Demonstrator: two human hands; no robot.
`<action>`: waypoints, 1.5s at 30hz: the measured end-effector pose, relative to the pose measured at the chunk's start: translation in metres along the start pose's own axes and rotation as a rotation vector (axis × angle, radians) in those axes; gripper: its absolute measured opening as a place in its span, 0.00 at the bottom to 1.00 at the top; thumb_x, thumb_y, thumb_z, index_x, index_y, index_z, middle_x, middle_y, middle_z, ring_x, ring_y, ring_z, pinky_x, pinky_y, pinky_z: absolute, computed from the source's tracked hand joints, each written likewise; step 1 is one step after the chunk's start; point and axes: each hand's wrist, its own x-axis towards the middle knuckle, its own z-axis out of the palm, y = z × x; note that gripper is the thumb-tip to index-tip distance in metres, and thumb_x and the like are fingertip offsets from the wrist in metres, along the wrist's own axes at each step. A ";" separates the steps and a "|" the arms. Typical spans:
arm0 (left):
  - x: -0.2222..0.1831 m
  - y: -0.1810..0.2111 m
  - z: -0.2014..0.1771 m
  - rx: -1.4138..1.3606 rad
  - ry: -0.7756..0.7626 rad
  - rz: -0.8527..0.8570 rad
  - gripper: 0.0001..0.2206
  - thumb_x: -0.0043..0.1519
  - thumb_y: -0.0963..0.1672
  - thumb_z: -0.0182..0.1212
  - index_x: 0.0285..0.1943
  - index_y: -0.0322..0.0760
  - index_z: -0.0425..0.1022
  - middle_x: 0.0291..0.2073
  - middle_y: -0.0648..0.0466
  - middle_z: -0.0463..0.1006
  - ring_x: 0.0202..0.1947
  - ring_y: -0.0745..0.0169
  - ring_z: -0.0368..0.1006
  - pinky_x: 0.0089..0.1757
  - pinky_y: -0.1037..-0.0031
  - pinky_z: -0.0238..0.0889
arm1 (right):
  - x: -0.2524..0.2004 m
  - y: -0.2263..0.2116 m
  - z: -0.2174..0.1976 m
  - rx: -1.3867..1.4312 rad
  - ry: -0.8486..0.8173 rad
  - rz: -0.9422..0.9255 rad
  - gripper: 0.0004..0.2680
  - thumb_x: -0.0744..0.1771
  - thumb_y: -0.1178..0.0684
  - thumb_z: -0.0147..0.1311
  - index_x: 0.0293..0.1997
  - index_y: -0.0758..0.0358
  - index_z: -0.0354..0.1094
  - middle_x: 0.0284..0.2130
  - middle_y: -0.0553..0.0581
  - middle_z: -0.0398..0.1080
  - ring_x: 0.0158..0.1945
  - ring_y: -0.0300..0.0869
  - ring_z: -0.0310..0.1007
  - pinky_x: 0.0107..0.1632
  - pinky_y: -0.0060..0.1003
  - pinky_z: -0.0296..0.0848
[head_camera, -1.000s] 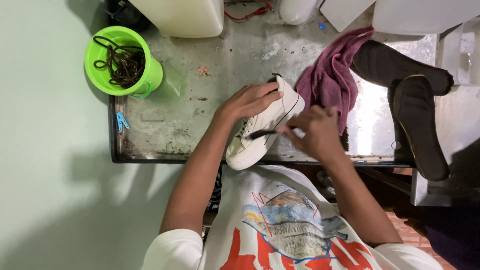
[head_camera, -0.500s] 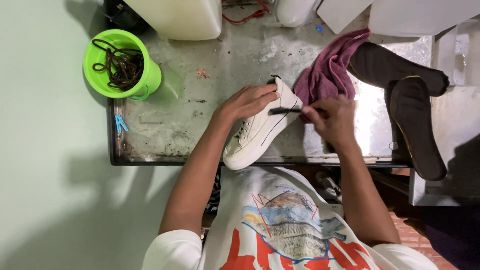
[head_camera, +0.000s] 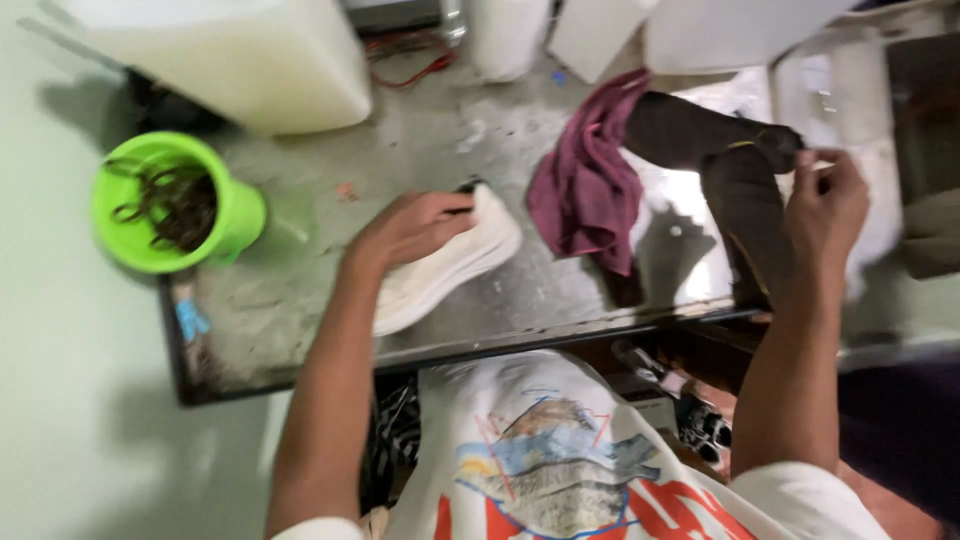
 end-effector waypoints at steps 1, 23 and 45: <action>-0.004 0.009 -0.005 0.001 -0.015 0.027 0.23 0.66 0.54 0.53 0.66 0.48 0.80 0.53 0.61 0.88 0.45 0.71 0.77 0.47 0.71 0.64 | 0.010 0.009 -0.017 -0.023 0.016 0.013 0.07 0.82 0.50 0.60 0.56 0.62 0.79 0.29 0.58 0.72 0.32 0.52 0.71 0.35 0.55 0.62; 0.012 -0.002 -0.010 0.098 0.033 -0.166 0.14 0.68 0.52 0.46 0.40 0.44 0.73 0.25 0.57 0.72 0.33 0.49 0.68 0.64 0.64 0.51 | 0.066 0.178 0.039 0.237 -0.213 0.600 0.08 0.77 0.42 0.50 0.60 0.44 0.74 0.32 0.47 0.74 0.34 0.31 0.67 0.38 0.38 0.61; 0.060 -0.086 -0.006 -0.057 -0.163 -0.139 0.27 0.68 0.63 0.48 0.54 0.51 0.86 0.51 0.53 0.87 0.61 0.45 0.77 0.76 0.44 0.28 | -0.019 -0.272 0.110 0.444 -0.341 -0.608 0.03 0.70 0.47 0.65 0.39 0.44 0.82 0.34 0.50 0.76 0.37 0.52 0.73 0.46 0.47 0.69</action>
